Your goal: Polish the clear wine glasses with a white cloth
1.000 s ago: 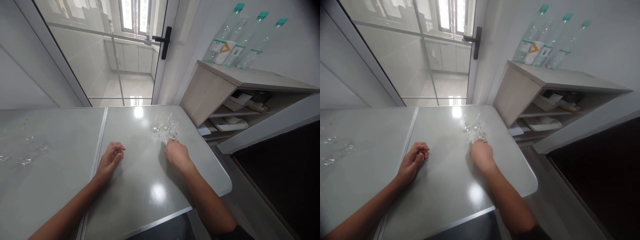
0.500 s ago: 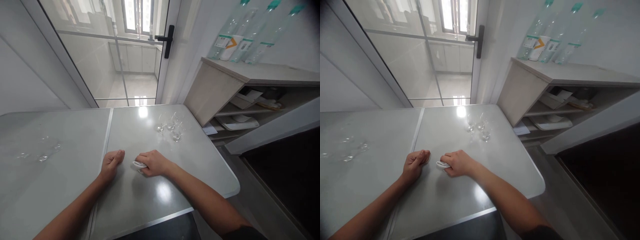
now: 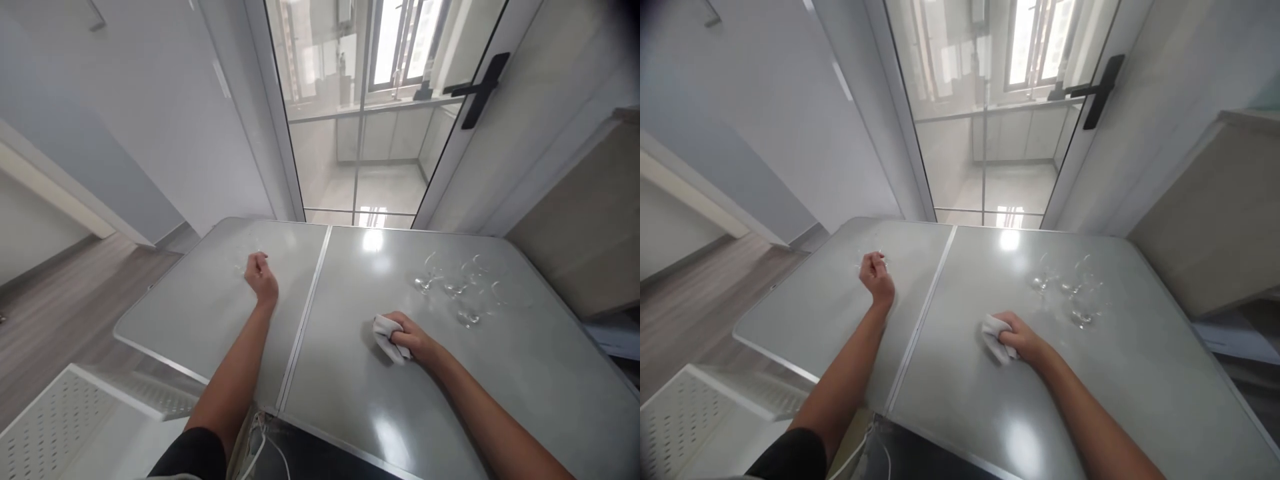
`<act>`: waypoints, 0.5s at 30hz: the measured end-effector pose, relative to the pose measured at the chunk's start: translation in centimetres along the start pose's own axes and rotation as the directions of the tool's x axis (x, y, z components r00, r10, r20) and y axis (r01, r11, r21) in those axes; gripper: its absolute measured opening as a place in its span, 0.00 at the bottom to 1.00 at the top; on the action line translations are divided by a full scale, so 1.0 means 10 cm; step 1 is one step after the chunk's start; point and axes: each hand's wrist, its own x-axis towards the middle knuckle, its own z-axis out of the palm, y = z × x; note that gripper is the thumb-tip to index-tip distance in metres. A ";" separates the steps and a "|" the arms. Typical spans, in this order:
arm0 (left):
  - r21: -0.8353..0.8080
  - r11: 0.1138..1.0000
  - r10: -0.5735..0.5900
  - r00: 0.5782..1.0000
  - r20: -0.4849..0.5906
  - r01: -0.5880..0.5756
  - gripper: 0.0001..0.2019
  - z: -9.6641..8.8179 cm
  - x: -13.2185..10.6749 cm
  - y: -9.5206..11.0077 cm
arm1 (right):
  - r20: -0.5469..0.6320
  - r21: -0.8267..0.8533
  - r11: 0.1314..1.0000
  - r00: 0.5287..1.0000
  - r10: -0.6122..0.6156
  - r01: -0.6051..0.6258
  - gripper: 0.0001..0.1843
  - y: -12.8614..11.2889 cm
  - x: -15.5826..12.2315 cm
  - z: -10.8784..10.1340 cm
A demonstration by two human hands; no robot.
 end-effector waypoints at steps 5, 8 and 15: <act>0.209 0.971 0.192 0.905 -0.380 -0.118 0.09 -0.38 0.36 -0.24 | -0.045 0.011 1.000 0.999 -0.004 0.004 0.13 0.04 0.00 0.03; 0.215 0.974 0.042 0.883 -0.467 0.067 0.15 -0.47 0.42 -0.41 | -0.140 0.087 0.996 0.990 -0.006 0.019 0.16 -0.03 -0.03 0.05; 0.210 0.955 -0.175 0.970 -0.170 0.209 0.40 -0.32 0.28 -0.73 | -0.273 -0.036 0.993 0.955 -0.119 0.113 0.33 -0.17 -0.15 0.07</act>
